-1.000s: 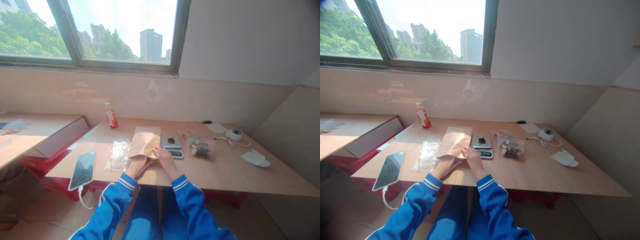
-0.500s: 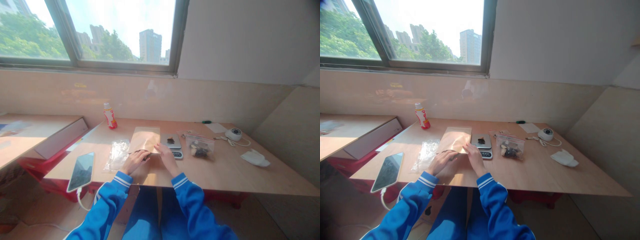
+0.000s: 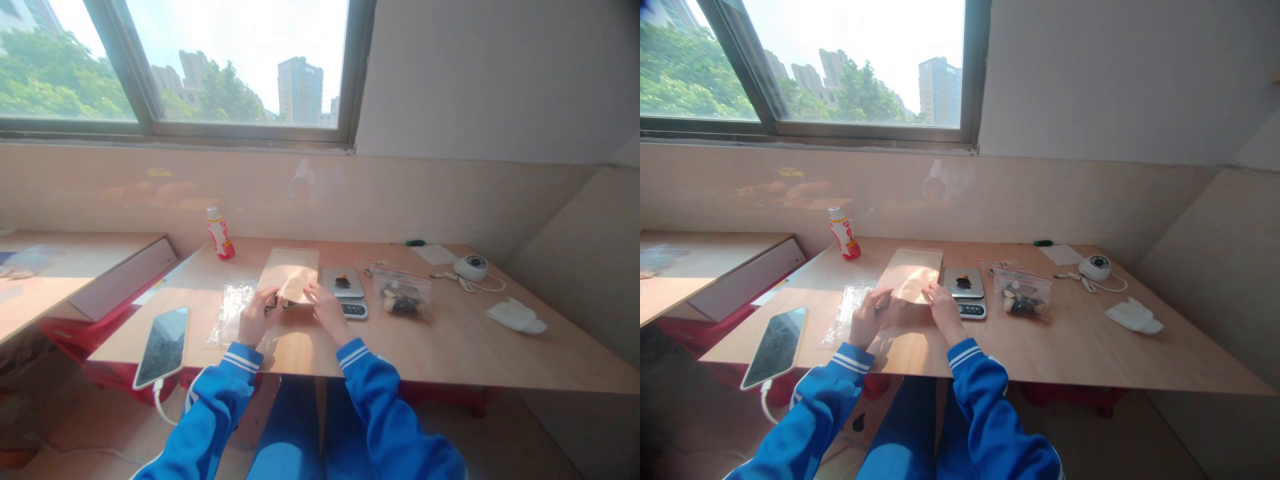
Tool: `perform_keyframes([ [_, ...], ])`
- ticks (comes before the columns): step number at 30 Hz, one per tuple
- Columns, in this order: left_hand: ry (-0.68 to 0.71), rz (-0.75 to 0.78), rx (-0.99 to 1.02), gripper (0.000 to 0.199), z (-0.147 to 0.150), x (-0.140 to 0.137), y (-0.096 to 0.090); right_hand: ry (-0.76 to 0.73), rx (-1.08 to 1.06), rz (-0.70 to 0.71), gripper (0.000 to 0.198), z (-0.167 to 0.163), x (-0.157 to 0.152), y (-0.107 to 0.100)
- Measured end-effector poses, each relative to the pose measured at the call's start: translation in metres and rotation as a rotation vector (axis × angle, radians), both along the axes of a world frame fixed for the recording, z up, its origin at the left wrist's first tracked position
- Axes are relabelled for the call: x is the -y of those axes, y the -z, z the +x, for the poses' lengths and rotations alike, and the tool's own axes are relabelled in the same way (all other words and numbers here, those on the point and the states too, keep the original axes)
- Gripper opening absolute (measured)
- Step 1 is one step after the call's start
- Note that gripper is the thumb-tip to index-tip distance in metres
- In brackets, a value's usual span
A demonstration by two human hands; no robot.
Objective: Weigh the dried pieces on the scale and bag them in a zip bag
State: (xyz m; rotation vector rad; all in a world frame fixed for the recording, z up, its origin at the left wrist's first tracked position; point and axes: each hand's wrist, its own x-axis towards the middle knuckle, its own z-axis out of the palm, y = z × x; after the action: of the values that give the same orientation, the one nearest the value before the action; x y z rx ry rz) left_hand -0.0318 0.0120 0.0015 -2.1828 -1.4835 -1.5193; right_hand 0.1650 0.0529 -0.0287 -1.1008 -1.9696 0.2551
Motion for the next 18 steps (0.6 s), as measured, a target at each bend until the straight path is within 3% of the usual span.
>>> perform_keyframes([
  [2,-0.053,-0.064,0.112,0.027,0.004,-0.001,0.001,0.016,0.037,-0.008,0.039,-0.004,0.0,0.005],
  [6,-0.002,-0.248,0.232,0.03,0.008,0.001,0.007,0.041,0.127,-0.018,0.038,-0.005,0.003,0.011],
  [12,-0.041,-0.359,0.525,0.04,0.014,0.01,0.011,-0.048,0.183,0.014,0.055,-0.008,0.025,-0.003],
  [18,-0.051,-0.406,0.81,0.045,0.01,0.009,0.012,-0.027,0.193,-0.031,0.029,-0.044,0.041,-0.009],
])
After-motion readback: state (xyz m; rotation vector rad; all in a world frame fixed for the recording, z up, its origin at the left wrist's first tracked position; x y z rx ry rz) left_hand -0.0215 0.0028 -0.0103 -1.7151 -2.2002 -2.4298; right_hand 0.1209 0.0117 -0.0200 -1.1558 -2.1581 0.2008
